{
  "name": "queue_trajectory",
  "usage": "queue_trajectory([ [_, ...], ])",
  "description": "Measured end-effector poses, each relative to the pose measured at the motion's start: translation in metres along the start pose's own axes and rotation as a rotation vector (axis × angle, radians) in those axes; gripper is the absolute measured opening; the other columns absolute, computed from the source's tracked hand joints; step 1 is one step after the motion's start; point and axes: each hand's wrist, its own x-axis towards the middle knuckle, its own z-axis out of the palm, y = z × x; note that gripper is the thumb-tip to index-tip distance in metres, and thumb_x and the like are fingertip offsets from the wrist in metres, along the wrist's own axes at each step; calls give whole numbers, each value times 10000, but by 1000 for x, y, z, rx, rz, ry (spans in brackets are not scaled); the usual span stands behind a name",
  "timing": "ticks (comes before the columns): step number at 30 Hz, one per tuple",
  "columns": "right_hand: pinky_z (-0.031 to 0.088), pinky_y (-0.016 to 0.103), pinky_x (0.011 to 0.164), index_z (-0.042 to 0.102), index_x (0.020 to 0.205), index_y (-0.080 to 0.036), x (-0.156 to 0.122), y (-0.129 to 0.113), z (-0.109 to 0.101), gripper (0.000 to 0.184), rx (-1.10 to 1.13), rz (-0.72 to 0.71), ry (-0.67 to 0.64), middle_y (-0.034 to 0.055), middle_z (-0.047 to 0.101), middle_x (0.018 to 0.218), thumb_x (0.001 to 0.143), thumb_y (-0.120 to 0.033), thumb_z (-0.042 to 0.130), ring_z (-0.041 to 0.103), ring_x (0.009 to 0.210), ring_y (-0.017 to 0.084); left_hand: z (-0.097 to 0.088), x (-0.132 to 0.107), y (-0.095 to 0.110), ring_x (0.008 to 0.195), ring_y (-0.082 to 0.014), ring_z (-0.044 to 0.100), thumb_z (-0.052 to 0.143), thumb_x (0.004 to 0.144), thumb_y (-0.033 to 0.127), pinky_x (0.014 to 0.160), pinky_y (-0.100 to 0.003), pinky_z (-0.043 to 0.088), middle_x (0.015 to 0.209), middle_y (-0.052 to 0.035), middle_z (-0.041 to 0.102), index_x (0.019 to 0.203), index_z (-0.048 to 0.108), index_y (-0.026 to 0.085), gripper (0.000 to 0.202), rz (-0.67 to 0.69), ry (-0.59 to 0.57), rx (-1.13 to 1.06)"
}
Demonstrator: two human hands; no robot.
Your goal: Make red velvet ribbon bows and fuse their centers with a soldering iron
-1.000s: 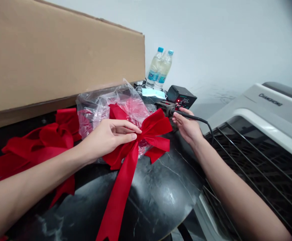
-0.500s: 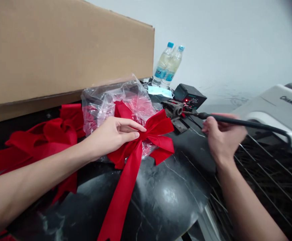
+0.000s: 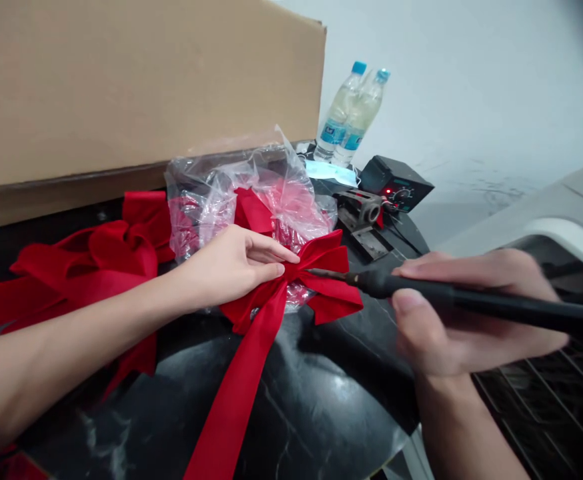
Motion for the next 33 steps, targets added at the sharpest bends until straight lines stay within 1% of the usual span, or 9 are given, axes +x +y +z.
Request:
queue_trajectory([
  [3, 392, 281, 332, 684, 753, -237, -3, -5, 12, 47, 29, -122, 124, -23, 583, 557, 735, -214, 722, 533, 392, 144, 1, 1, -1, 996, -197, 789, 734, 852, 165, 922, -241, 612, 1011, 4, 841, 1051, 825, 202, 222, 4, -4, 10],
  [4, 387, 275, 328, 689, 758, -231, -4, -6, 16, 55, 39, -139, 143, -27, 577, 555, 728, -191, 712, 526, 388, 136, 1, 1, -1, 991, -194, 791, 732, 854, 163, 912, -235, 615, 1007, 6, 841, 1049, 825, 204, 220, 5, -7, 12],
  [5, 383, 270, 325, 693, 765, -225, -6, -7, 19, 67, 49, -138, 141, -29, 577, 558, 722, -175, 708, 518, 384, 128, 2, 2, -2, 988, -193, 792, 731, 857, 164, 902, -231, 619, 1005, 7, 841, 1051, 825, 207, 220, 4, -11, 13],
  [8, 381, 258, 323, 696, 793, -218, -10, -9, 22, 104, 45, -102, 72, -28, 600, 580, 711, -157, 717, 515, 390, 117, 3, 3, -2, 989, -199, 795, 733, 864, 175, 871, -228, 631, 1011, 6, 840, 1065, 823, 213, 224, -6, -15, 5],
  [10, 384, 251, 327, 692, 806, -218, -11, -9, 22, 119, 32, -114, 51, -28, 604, 589, 712, -150, 717, 531, 406, 119, 4, 2, -2, 993, -201, 795, 733, 868, 182, 851, -223, 635, 1015, 5, 840, 1071, 822, 216, 224, -16, -15, 0],
  [13, 389, 243, 337, 687, 829, -217, -12, -9, 20, 143, 76, -125, 32, -35, 597, 591, 715, -133, 712, 542, 417, 116, 4, 1, -3, 988, -196, 796, 730, 873, 186, 831, -210, 634, 1007, 8, 841, 1069, 823, 219, 220, -25, -15, 5],
  [20, 356, 236, 328, 685, 822, -220, -12, -12, 21, 144, 87, -46, -27, -31, 613, 589, 708, -140, 719, 503, 386, 95, 3, -2, -3, 964, -179, 798, 721, 875, 159, 845, -198, 628, 1009, 6, 841, 1069, 818, 201, 221, -13, -7, -12],
  [25, 365, 222, 331, 677, 811, -200, -12, -11, 20, 129, 58, -105, 0, -42, 604, 578, 708, -130, 711, 504, 381, 83, 5, -1, -2, 961, -189, 799, 716, 876, 144, 842, -211, 636, 1015, 4, 840, 1077, 816, 198, 230, -5, -15, -6],
  [33, 405, 228, 356, 643, 825, -208, -13, -7, 20, 163, 20, -65, -24, -49, 643, 602, 690, -167, 727, 552, 402, 102, 8, -2, 1, 1024, -186, 787, 696, 892, 142, 888, -201, 627, 1058, 8, 834, 1057, 812, 184, 206, 18, -17, -10],
])
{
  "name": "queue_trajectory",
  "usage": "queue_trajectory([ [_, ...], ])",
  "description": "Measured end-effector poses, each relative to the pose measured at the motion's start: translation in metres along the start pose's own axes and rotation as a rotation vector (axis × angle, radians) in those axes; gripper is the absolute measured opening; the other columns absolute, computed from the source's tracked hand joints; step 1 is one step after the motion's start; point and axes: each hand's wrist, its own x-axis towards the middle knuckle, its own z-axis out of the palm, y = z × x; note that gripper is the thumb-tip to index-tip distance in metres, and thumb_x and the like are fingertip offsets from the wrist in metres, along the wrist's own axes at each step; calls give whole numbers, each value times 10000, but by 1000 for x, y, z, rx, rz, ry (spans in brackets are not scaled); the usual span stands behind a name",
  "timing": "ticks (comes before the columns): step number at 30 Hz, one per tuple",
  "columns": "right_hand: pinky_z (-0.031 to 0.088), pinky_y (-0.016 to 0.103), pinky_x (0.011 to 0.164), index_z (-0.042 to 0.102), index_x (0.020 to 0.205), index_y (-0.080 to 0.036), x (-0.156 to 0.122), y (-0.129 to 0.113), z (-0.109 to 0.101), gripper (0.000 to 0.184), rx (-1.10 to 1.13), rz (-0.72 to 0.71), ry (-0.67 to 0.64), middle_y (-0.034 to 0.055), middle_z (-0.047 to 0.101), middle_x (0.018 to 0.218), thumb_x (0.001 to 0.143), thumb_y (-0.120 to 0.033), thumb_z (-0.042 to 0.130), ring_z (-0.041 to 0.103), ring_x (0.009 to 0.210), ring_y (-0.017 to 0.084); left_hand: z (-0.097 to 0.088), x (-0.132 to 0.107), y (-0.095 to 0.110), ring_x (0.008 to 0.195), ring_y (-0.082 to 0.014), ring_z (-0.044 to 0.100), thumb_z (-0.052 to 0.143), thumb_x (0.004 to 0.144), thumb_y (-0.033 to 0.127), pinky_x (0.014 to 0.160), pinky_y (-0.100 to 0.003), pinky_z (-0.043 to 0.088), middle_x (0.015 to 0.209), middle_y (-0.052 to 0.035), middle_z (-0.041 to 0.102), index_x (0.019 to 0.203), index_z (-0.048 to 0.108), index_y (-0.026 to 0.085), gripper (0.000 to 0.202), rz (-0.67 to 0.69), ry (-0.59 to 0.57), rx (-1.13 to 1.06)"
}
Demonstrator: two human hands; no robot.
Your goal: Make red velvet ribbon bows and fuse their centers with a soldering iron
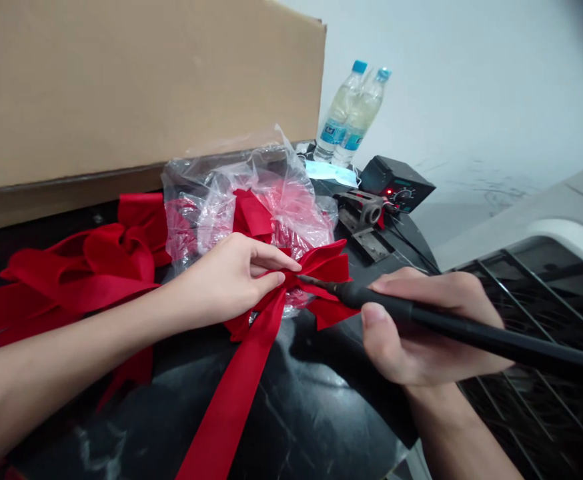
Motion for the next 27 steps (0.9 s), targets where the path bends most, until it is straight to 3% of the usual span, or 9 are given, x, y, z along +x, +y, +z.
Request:
queue_trajectory([
  [16, 415, 258, 378, 652, 833, -228, -3, -1, 0, 166, -73, 8, -26, -41, 666, 618, 691, -206, 735, 570, 428, 129, 0, 0, -3, 1040, -226, 782, 673, 891, 189, 916, -276, 627, 1089, -18, 829, 1076, 806, 199, 228, 26, -24, 18],
  [27, 450, 257, 422, 633, 858, -238, -4, -3, 0, 180, -140, -35, -49, -56, 679, 643, 710, -214, 732, 611, 465, 132, 0, 0, -4, 1035, -216, 782, 669, 897, 195, 927, -262, 615, 1091, -16, 829, 1083, 803, 189, 229, 36, -19, 39],
])
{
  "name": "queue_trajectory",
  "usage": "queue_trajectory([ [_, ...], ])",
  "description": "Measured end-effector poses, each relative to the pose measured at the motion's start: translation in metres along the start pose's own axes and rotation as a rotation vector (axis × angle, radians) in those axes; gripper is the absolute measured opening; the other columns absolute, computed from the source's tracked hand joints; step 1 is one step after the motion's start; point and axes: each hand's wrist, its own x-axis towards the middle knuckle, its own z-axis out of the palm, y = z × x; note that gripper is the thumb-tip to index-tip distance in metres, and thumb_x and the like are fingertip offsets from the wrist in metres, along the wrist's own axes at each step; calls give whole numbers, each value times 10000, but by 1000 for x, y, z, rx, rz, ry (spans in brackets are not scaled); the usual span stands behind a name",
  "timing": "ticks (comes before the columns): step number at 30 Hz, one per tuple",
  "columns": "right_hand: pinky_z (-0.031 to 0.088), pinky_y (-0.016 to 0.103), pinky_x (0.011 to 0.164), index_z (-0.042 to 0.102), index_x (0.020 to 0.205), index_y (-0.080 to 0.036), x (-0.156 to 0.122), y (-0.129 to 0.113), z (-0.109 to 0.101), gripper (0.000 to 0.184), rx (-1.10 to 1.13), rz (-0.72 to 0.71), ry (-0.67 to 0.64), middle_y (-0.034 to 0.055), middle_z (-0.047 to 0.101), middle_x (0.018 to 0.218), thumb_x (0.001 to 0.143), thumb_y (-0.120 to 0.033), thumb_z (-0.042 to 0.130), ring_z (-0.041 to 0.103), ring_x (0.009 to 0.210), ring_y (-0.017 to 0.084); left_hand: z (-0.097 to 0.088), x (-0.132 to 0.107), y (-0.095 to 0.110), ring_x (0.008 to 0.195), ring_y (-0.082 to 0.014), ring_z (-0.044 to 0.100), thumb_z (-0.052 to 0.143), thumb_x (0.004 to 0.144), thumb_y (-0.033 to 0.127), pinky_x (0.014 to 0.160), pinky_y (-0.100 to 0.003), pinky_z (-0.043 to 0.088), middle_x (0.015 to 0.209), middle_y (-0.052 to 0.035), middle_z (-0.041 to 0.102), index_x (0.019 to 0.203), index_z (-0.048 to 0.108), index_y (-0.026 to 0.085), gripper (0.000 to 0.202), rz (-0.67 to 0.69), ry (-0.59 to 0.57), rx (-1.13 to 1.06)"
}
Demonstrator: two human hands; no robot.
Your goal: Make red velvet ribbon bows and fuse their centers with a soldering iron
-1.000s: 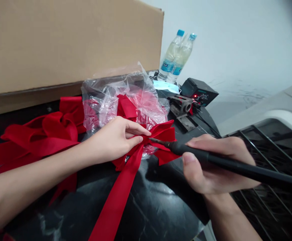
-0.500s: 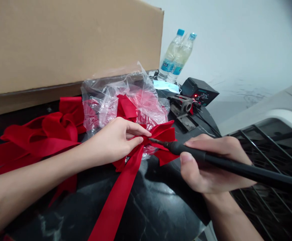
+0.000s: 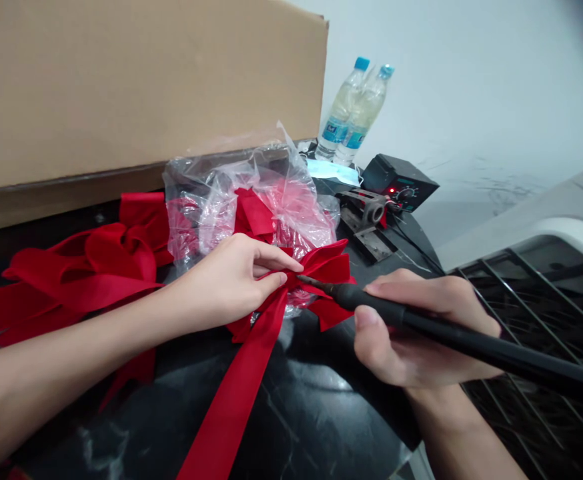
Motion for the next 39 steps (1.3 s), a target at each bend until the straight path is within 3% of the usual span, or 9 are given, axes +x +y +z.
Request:
queue_trajectory([
  [7, 442, 267, 407, 635, 849, -245, -1, -1, -1, 175, -37, -2, 11, -52, 681, 640, 709, -228, 739, 605, 456, 140, -1, 0, 1, 1036, -222, 783, 677, 893, 199, 928, -270, 621, 1086, -15, 830, 1074, 806, 196, 222, -2, -1, -1],
  [15, 389, 300, 361, 653, 818, -243, -2, -8, -3, 157, 135, 63, 65, -29, 616, 576, 694, -152, 687, 540, 408, 152, 0, -1, 0, 1054, -234, 779, 664, 884, 179, 917, -279, 628, 1099, -23, 827, 1074, 805, 200, 237, -22, -4, -36],
  [19, 486, 310, 430, 674, 856, -241, -7, -9, -3, 184, 120, 76, 15, -25, 646, 640, 700, -161, 731, 633, 487, 176, 0, -1, 1, 1018, -222, 789, 647, 885, 149, 909, -272, 627, 1063, -31, 834, 1073, 799, 182, 245, -39, -9, -59],
  [23, 541, 312, 499, 684, 870, -230, -7, -9, -1, 215, 119, 33, 54, -24, 682, 669, 689, -133, 749, 653, 516, 166, 0, -1, 1, 1022, -212, 787, 643, 888, 147, 918, -261, 619, 1069, -29, 833, 1077, 799, 178, 247, -19, -2, -35],
  [39, 491, 252, 404, 620, 837, -222, -2, -8, 7, 197, 155, -95, 13, -52, 645, 612, 700, -111, 707, 615, 445, 127, 1, -1, 0, 1019, -201, 784, 638, 891, 159, 919, -234, 610, 1082, -3, 830, 1077, 807, 192, 253, 24, 14, 36],
])
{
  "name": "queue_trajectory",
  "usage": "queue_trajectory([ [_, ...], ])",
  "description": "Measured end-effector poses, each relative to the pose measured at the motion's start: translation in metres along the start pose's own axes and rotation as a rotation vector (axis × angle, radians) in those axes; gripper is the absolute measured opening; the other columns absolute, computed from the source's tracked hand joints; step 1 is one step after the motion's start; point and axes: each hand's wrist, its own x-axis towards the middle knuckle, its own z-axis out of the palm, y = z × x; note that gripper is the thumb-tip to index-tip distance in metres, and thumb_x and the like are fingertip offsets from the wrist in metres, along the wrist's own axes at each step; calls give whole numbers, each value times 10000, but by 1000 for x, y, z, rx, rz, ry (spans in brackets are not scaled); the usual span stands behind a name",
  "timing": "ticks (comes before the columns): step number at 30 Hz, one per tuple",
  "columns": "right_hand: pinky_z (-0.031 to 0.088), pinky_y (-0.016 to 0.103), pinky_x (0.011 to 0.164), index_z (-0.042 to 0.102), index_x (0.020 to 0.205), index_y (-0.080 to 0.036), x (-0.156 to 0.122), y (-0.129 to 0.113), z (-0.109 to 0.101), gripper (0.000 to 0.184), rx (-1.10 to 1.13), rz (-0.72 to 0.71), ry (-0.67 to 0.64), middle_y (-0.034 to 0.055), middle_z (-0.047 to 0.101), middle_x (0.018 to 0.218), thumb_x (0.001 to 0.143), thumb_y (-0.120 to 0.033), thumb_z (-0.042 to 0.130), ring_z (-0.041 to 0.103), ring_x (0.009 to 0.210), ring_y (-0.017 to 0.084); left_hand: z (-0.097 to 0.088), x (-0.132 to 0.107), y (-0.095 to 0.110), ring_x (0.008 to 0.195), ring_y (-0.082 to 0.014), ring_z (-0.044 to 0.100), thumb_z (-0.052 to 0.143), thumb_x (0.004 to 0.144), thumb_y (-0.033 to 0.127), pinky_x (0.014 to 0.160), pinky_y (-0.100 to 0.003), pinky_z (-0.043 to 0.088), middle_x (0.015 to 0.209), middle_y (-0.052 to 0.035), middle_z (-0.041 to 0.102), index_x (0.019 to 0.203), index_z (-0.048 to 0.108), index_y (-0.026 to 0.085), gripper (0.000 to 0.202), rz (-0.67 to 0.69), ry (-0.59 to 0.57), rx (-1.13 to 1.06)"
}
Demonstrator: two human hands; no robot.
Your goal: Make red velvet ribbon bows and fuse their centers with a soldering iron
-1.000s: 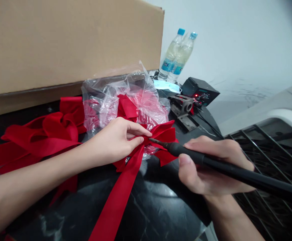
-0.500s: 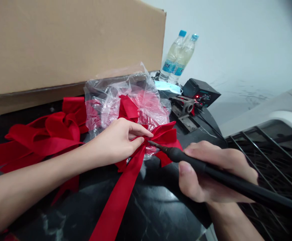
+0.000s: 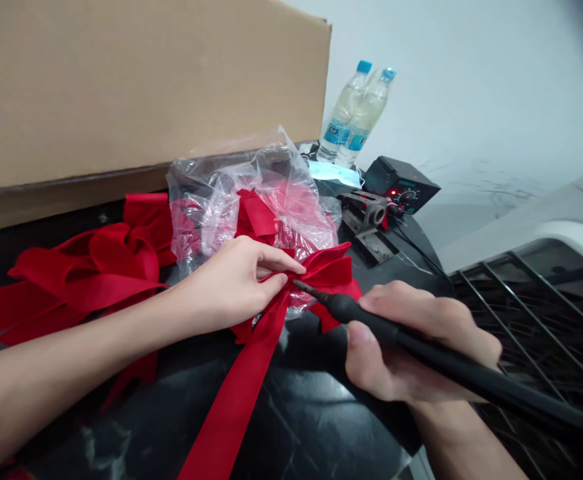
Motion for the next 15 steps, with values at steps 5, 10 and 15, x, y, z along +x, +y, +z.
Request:
queue_trajectory([
  [5, 479, 255, 397, 621, 874, -220, 1, 0, 3, 237, 0, 11, 46, -55, 643, 610, 685, -108, 707, 631, 451, 136, 0, -1, 0, 1022, -212, 784, 635, 891, 169, 937, -256, 610, 1089, -13, 829, 1076, 808, 190, 254, 19, 3, 2],
  [10, 465, 216, 377, 619, 840, -197, 5, 0, 4, 219, 20, -49, 12, -54, 625, 591, 678, -79, 707, 606, 429, 110, -1, -1, 0, 1026, -221, 784, 639, 888, 166, 930, -266, 614, 1088, -26, 829, 1085, 805, 179, 258, 9, -4, -12],
  [15, 477, 216, 401, 627, 845, -204, 4, 0, 3, 181, 13, -11, 5, -48, 632, 606, 712, -102, 695, 589, 430, 101, 0, -1, -1, 1020, -205, 785, 629, 894, 141, 927, -249, 609, 1084, -18, 830, 1088, 805, 179, 266, 13, -3, -10],
])
